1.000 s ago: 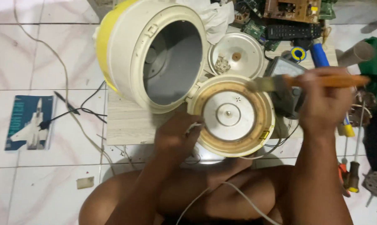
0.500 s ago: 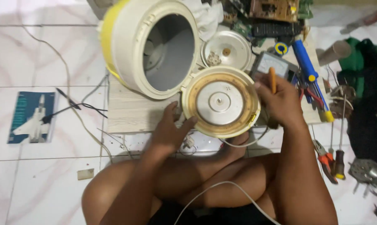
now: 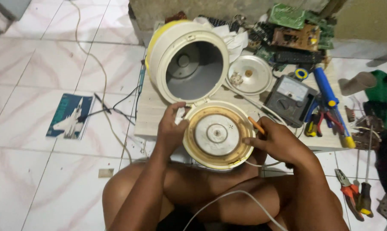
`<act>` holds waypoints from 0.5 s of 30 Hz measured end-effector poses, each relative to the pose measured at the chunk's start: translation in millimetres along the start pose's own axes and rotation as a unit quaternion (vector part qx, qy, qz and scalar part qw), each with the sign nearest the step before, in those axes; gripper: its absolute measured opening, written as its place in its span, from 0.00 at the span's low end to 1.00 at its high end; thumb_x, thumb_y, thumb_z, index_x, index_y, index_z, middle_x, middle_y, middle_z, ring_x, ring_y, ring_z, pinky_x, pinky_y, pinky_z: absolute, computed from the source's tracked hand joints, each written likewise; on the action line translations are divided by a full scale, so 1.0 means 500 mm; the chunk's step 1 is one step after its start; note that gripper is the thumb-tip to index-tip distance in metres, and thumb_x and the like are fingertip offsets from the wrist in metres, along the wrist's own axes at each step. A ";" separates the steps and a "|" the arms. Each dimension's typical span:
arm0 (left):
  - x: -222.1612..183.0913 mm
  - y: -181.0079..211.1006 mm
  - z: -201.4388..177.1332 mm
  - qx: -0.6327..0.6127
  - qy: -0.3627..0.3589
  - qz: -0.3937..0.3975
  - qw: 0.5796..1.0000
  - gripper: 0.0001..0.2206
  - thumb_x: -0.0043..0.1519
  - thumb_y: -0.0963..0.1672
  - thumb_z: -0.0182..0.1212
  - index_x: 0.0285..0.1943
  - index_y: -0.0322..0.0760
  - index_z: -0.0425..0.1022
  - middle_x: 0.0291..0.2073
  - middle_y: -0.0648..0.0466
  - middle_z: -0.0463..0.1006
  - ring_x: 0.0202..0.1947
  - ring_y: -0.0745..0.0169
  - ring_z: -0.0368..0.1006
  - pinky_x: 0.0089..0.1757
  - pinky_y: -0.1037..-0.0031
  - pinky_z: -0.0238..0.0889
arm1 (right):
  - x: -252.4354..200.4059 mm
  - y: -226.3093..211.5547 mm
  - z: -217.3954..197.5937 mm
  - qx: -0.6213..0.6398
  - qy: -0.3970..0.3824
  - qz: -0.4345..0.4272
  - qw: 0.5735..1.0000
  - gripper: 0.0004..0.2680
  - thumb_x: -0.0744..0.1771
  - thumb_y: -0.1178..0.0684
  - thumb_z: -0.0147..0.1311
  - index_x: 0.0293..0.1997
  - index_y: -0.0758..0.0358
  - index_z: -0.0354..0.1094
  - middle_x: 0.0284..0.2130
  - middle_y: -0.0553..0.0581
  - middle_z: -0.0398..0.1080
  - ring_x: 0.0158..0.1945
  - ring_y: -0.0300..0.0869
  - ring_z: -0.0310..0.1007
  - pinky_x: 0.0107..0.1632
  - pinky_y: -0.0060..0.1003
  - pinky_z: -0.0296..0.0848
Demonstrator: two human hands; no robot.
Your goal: Cleaning and inspecting the heating element of a disassembled rice cooker using a brush and a tool
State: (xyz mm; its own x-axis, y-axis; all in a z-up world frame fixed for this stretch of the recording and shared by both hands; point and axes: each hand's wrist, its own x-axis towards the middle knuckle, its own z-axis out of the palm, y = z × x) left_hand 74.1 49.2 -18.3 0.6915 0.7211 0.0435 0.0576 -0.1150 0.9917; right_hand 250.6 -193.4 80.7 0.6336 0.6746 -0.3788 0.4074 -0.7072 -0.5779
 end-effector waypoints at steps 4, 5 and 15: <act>0.046 -0.061 -0.033 0.045 -0.005 0.009 0.999 0.26 0.51 0.40 0.59 0.63 0.38 0.74 0.51 0.44 0.82 0.63 0.49 0.71 0.65 0.58 0.58 | -0.015 -0.047 0.017 -0.039 -0.074 -0.010 0.996 0.19 0.62 0.42 0.66 0.47 0.67 0.68 0.39 0.77 0.80 0.52 0.72 0.76 0.54 0.63 0.70; 0.044 -0.048 -0.037 -0.001 0.010 -0.004 1.000 0.21 0.51 0.38 0.57 0.56 0.40 0.75 0.49 0.48 0.82 0.58 0.56 0.76 0.59 0.67 0.63 | -0.015 -0.053 0.028 -0.089 -0.090 0.008 0.992 0.18 0.62 0.37 0.64 0.43 0.62 0.66 0.36 0.68 0.79 0.44 0.59 0.74 0.47 0.53 0.68; 0.058 0.046 -0.085 -0.048 0.024 -0.091 0.994 0.15 0.54 0.35 0.57 0.49 0.37 0.79 0.39 0.53 0.85 0.43 0.70 0.77 0.43 0.80 0.70 | -0.008 -0.092 0.068 -0.127 -0.149 0.000 0.981 0.15 0.64 0.35 0.60 0.41 0.53 0.68 0.31 0.54 0.79 0.34 0.44 0.76 0.41 0.38 0.68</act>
State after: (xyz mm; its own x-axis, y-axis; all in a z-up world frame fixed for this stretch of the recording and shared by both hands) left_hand 65.0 96.5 10.8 0.6403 0.7564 -0.1340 0.1074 0.0846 0.9906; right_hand 207.0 -156.3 84.2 0.4282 0.6801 -0.5950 0.5825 -0.7111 -0.3937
